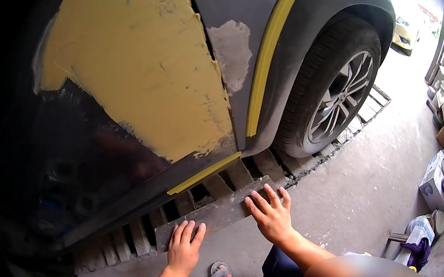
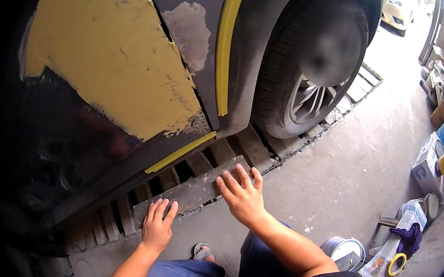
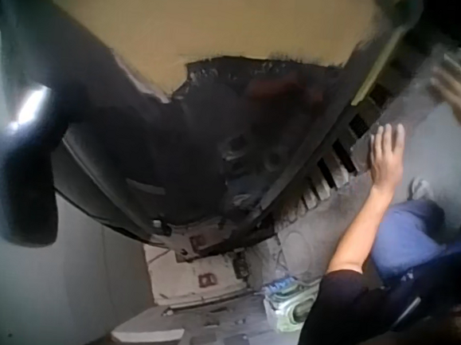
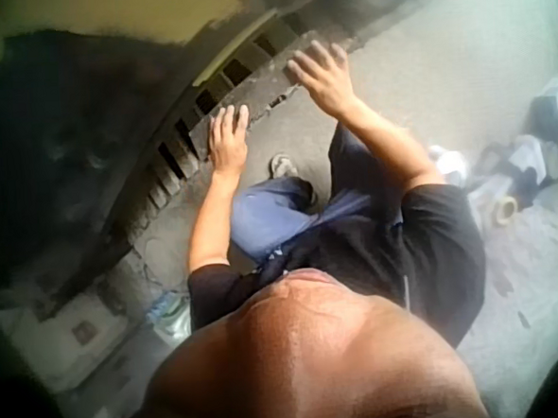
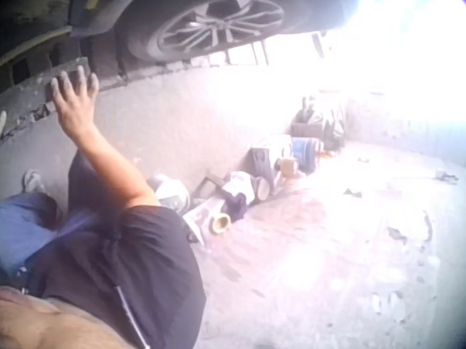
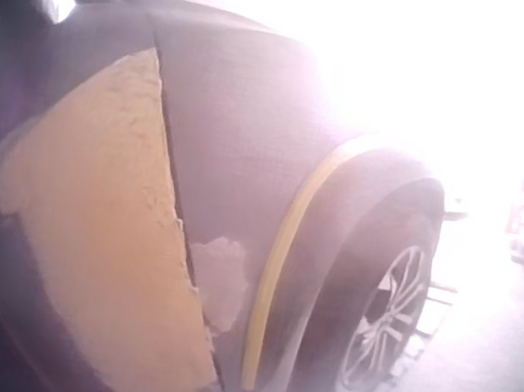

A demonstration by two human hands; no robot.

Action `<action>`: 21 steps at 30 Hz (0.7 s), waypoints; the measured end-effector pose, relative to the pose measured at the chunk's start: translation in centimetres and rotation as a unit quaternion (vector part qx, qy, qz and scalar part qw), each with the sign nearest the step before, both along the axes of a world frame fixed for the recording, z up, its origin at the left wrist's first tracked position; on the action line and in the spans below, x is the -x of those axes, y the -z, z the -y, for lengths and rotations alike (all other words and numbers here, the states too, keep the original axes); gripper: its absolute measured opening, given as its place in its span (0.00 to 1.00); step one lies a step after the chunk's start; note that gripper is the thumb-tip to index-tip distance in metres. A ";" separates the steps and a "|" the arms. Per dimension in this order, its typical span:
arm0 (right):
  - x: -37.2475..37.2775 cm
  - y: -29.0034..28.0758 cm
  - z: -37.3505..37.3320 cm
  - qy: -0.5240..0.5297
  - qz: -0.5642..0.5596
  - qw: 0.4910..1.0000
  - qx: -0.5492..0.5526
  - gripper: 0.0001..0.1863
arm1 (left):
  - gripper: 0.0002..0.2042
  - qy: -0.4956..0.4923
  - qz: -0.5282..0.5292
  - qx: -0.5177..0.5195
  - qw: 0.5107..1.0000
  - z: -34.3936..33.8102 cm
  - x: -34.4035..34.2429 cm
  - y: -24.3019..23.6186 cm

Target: The person applies body filler to a damaged area on the front fender of a dark-colored car using a small metal putty knife. They spread the filler over the sanded surface and smooth it with a larger straight-edged tool, working within yellow masking tape boundaries.

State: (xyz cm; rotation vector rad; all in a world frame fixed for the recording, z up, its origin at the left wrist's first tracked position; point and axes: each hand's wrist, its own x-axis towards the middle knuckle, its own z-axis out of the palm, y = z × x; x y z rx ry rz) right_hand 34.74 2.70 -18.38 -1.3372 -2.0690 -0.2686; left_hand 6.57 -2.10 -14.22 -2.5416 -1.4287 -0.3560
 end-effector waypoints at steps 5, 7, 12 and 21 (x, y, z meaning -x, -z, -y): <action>-1.3 -1.8 -0.1 0.004 -0.012 1.000 -0.002 0.18 | 0.18 0.000 0.098 0.065 0.993 -1.0 -0.7 -1.6; -3.0 -2.9 -0.3 0.009 -0.007 1.000 -0.001 0.19 | 0.17 0.002 0.128 0.152 0.980 -2.3 -1.7 -2.4; -12.1 -4.0 2.2 0.086 -0.155 0.983 -0.047 0.23 | 0.15 0.018 0.192 0.385 0.902 -6.5 -7.1 -1.7; -22.8 8.4 25.0 0.390 -0.441 0.782 0.204 0.15 | 0.19 0.021 0.379 0.690 0.617 -10.9 -15.4 4.6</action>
